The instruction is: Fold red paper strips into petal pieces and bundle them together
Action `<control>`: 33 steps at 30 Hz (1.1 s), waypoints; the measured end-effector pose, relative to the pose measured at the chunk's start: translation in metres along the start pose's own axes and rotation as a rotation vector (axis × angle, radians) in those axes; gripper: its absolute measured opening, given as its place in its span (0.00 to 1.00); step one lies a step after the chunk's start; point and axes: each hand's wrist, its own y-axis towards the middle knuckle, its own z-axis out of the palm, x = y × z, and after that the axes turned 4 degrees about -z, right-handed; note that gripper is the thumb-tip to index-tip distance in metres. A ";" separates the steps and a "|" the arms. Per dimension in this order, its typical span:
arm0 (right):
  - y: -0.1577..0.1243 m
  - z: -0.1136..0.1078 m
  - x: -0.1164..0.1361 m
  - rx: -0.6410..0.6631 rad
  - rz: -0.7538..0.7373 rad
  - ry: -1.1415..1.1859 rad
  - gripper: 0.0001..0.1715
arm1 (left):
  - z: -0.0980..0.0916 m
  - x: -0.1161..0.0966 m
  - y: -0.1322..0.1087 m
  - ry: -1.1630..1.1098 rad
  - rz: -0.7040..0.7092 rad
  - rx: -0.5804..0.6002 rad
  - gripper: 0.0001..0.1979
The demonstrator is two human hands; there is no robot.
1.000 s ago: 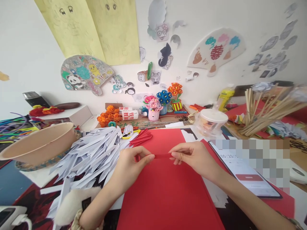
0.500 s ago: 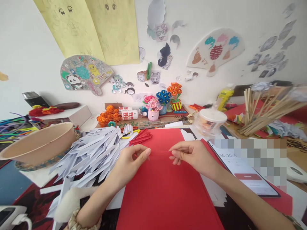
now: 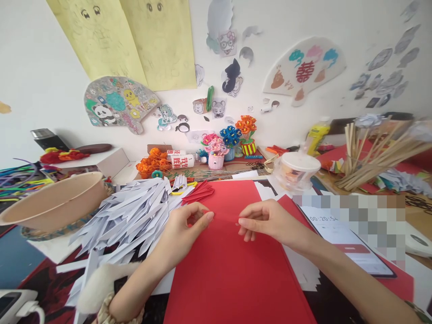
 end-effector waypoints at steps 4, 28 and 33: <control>-0.001 0.001 0.003 -0.016 0.006 -0.016 0.19 | 0.003 -0.005 -0.001 -0.075 -0.034 0.016 0.19; -0.001 0.002 -0.002 0.060 -0.007 -0.054 0.20 | 0.006 -0.006 -0.003 -0.159 -0.084 0.093 0.16; 0.000 0.000 -0.002 0.052 0.004 -0.078 0.22 | 0.000 -0.004 -0.001 -0.130 -0.031 0.144 0.18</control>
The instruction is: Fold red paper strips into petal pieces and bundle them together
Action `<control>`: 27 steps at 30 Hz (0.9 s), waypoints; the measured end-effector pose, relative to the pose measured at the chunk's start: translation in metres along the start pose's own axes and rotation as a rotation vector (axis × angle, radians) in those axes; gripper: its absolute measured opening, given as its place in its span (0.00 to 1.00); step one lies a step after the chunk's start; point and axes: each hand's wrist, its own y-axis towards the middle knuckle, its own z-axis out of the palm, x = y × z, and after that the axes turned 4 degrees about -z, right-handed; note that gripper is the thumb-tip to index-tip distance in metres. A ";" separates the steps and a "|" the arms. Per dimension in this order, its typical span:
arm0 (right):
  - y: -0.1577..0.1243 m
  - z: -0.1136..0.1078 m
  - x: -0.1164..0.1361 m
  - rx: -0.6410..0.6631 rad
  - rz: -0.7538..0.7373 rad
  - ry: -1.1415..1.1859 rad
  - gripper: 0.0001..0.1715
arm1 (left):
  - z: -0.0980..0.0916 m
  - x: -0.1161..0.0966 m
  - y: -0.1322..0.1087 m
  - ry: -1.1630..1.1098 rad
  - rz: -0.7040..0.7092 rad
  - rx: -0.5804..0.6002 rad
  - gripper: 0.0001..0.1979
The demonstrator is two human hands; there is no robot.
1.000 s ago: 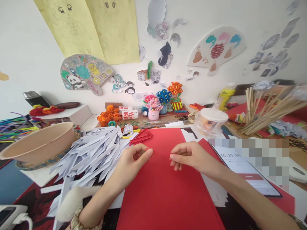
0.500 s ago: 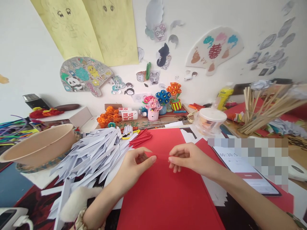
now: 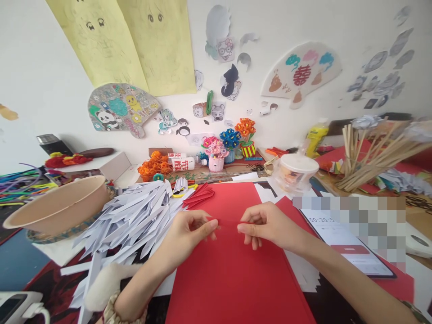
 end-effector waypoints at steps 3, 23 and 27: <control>0.001 -0.001 -0.003 0.003 0.012 -0.014 0.22 | -0.002 0.002 0.001 0.060 0.006 0.023 0.19; 0.004 -0.002 0.000 -0.146 -0.061 -0.100 0.38 | -0.040 -0.001 0.016 0.281 0.180 -0.413 0.14; -0.009 0.002 0.008 -0.189 -0.088 -0.142 0.35 | -0.060 -0.002 0.029 0.298 0.127 -0.533 0.15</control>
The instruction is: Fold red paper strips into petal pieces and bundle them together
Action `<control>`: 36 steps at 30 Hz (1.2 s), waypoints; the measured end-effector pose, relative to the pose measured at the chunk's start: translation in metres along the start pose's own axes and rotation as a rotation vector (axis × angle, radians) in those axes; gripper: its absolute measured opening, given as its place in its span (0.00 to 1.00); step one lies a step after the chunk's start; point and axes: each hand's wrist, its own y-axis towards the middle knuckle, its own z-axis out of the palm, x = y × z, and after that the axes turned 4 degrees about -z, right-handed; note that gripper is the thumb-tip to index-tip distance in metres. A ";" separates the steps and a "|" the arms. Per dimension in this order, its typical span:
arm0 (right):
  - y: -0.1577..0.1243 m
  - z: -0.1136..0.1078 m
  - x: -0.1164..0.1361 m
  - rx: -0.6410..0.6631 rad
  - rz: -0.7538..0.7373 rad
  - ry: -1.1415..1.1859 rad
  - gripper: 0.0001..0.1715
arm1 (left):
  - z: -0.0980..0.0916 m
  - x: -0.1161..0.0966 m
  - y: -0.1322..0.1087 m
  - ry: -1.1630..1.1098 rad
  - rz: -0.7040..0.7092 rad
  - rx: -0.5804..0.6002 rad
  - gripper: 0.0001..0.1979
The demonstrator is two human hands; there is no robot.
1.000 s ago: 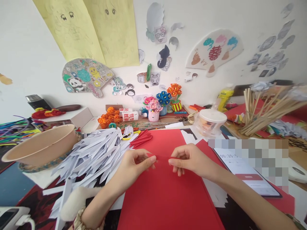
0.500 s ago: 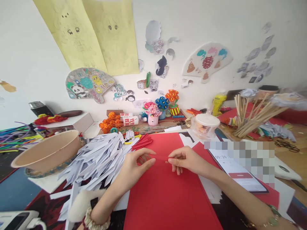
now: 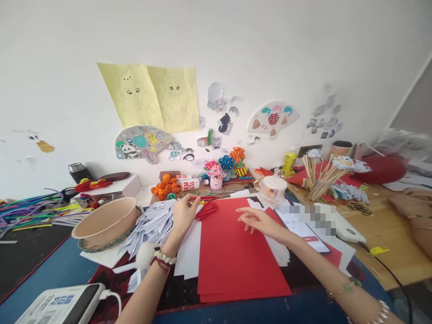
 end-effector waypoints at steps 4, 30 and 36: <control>0.001 0.011 0.009 -0.054 -0.061 -0.036 0.30 | 0.001 0.006 0.000 -0.013 -0.035 0.025 0.16; 0.093 0.047 -0.020 -0.300 -0.141 0.151 0.16 | -0.014 0.018 0.009 0.362 -0.016 0.067 0.18; 0.087 0.040 -0.027 -0.295 0.010 0.366 0.30 | -0.033 0.020 0.001 0.612 -0.087 0.134 0.11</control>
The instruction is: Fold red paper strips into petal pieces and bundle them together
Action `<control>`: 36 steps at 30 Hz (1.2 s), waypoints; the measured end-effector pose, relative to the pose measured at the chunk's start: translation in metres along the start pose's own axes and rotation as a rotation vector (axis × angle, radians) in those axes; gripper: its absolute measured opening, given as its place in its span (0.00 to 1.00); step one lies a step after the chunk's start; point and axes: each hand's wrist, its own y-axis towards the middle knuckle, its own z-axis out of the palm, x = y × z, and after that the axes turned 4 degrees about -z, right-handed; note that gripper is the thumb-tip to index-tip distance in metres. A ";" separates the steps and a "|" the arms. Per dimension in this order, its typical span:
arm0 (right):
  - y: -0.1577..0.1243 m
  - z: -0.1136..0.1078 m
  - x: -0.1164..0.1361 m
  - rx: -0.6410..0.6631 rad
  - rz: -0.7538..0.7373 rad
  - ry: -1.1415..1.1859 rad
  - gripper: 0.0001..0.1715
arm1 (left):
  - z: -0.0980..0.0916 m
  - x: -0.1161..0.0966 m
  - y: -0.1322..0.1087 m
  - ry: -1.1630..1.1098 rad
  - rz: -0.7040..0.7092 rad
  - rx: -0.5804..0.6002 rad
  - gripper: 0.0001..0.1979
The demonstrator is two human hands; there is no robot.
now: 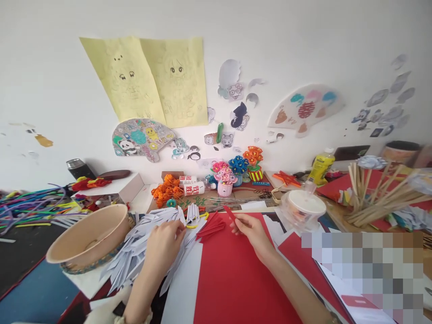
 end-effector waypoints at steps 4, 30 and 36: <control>-0.004 0.005 0.008 0.042 0.085 0.116 0.29 | 0.013 -0.009 -0.005 0.089 0.047 0.035 0.12; -0.019 0.014 0.022 0.326 0.166 0.185 0.26 | 0.024 -0.031 -0.014 -0.631 0.013 -0.037 0.14; -0.022 0.024 0.021 0.364 0.127 0.284 0.21 | 0.037 -0.051 -0.022 -1.105 -0.112 0.245 0.21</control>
